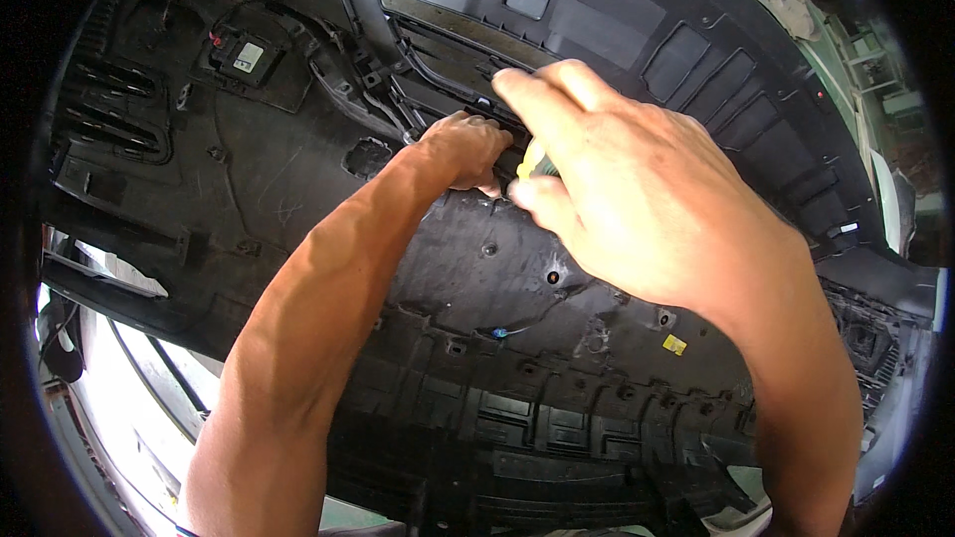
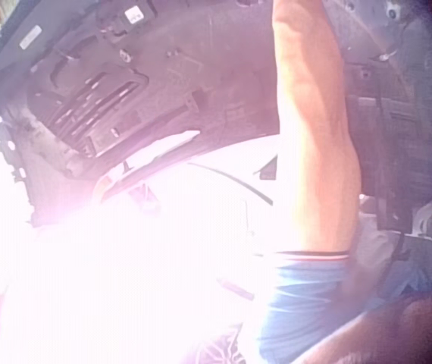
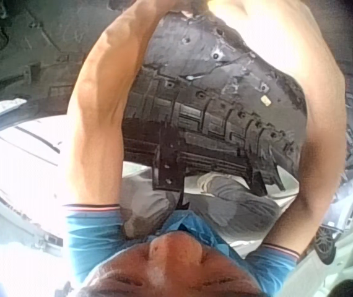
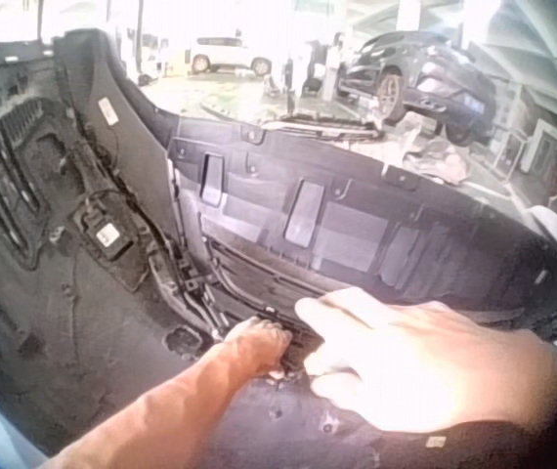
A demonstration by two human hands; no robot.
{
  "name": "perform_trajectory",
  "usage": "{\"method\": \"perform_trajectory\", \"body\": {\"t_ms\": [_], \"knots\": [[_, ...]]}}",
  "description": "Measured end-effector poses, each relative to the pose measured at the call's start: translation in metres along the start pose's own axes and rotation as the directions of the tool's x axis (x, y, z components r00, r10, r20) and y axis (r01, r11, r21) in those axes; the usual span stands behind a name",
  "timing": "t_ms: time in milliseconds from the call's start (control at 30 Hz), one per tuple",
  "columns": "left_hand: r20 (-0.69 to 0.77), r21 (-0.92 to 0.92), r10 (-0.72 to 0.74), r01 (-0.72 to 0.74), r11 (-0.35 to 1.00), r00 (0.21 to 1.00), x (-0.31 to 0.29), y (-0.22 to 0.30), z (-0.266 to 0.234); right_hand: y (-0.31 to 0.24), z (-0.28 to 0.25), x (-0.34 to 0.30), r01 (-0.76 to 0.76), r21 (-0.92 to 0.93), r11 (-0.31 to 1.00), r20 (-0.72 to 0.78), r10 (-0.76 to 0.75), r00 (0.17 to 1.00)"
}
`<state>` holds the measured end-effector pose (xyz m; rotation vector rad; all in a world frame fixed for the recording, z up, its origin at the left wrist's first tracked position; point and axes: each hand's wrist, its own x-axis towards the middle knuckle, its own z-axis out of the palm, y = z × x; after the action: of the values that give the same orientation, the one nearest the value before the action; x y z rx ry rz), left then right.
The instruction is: The person removes a car bumper from a vehicle using a screwdriver to detach fasteners. After detaching the bumper, the person places it on the floor and walks to the vehicle's interior to remove a floor mat.
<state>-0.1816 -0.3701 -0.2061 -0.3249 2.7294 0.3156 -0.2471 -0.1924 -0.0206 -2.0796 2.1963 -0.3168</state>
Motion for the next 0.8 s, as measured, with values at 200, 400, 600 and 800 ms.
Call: {"method": "perform_trajectory", "body": {"t_ms": [200,400,600,800], "knots": [[-0.003,-0.001,0.015,-0.015,1.0,1.0,0.001,0.001,0.001,-0.002,-0.004,-0.001,-0.2,-0.219,0.955,0.202,0.245,0.948],[0.027,0.017,-0.004,0.003,1.0,1.0,0.0,0.006,-0.003,0.006,-0.006,-0.004,0.118,-0.044,0.992,0.076,-0.114,0.991],[0.054,0.002,-0.003,0.003,1.0,0.999,-0.003,0.005,-0.006,0.008,-0.005,-0.001,-0.026,-0.219,0.975,0.088,0.046,0.995],[0.045,0.024,-0.013,0.012,1.0,0.999,-0.002,0.003,-0.001,0.003,-0.005,0.002,0.063,-0.219,0.974,0.184,-0.022,0.983]]}}
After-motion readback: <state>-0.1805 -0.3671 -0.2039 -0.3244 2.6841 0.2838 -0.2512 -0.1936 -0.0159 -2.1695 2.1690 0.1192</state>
